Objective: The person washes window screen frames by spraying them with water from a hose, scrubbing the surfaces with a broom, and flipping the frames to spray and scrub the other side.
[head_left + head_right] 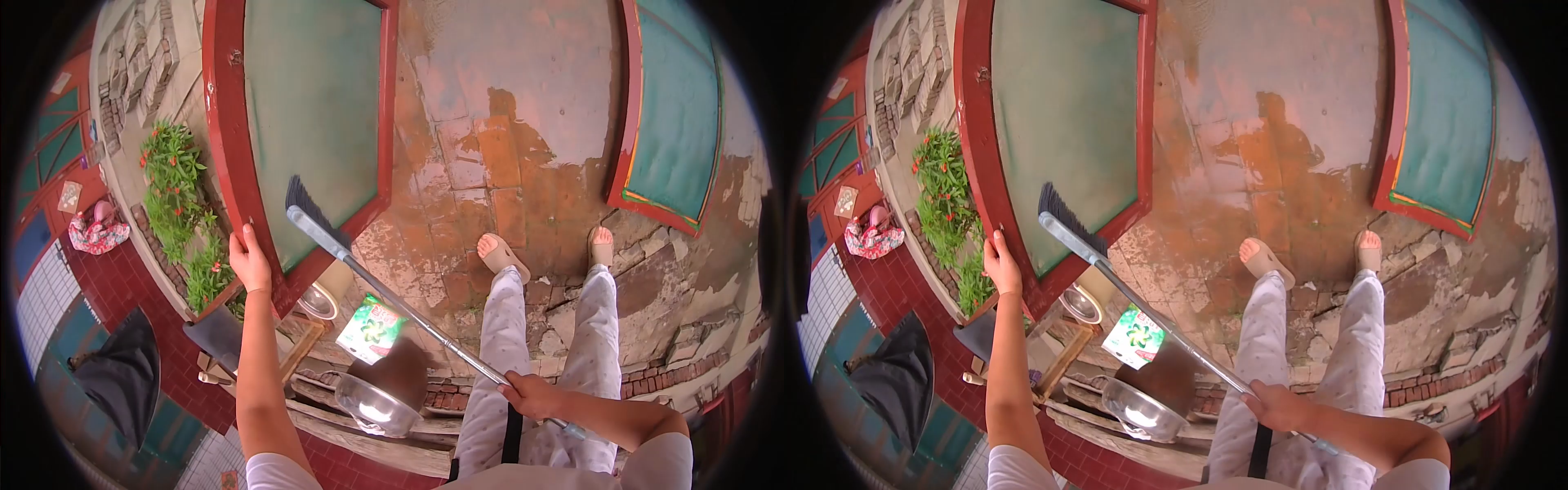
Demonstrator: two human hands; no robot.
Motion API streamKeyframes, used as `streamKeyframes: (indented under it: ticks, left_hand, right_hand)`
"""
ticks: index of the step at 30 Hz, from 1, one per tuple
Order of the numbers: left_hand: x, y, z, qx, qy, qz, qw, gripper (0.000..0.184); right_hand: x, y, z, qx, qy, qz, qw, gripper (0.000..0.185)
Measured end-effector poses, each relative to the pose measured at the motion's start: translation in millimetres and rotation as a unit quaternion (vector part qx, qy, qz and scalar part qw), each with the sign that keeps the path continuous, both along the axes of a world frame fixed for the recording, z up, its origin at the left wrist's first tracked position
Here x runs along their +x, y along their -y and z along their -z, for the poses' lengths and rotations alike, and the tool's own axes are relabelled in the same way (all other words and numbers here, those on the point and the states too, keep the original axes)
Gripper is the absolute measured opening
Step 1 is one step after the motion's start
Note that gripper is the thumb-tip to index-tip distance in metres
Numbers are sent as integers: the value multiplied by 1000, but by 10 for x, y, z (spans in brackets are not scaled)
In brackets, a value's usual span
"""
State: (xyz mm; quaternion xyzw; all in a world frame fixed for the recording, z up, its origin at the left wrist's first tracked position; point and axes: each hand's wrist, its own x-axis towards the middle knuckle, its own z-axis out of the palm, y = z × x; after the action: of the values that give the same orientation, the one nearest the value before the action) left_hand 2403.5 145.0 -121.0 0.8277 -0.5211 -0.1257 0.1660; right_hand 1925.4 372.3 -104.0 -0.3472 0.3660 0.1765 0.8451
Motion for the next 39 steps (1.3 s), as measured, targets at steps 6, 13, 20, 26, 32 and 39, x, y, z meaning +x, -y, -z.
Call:
streamKeyframes:
  ticks: [6, 13, 20, 26, 32, 39]
  left_hand:
    - [221, -42, 61, -16, -106, -32, 994, 43]
    - [287, -26, 27, -36, -205, -117, 971, 45]
    - [486, -13, 39, -78, -367, -171, 911, 47]
    - [499, 42, 11, -104, -407, -188, 888, 54]
    - [683, 33, 74, -114, -354, -182, 910, 53]
    - [375, 81, -146, -22, -113, -48, 992, 46]
  right_hand:
    - [-531, 447, -441, 9, -103, 128, 986, 28]
    - [2, 1372, -119, 1, -94, 288, 953, 27]
    - [31, 298, -426, -77, -15, 35, 996, 23]
    - [-214, -109, -402, -119, 0, -73, 990, 26]
    - [-574, 97, -658, -128, -84, -100, 983, 25]
    - [-782, 162, -871, -220, -353, 33, 909, 32]
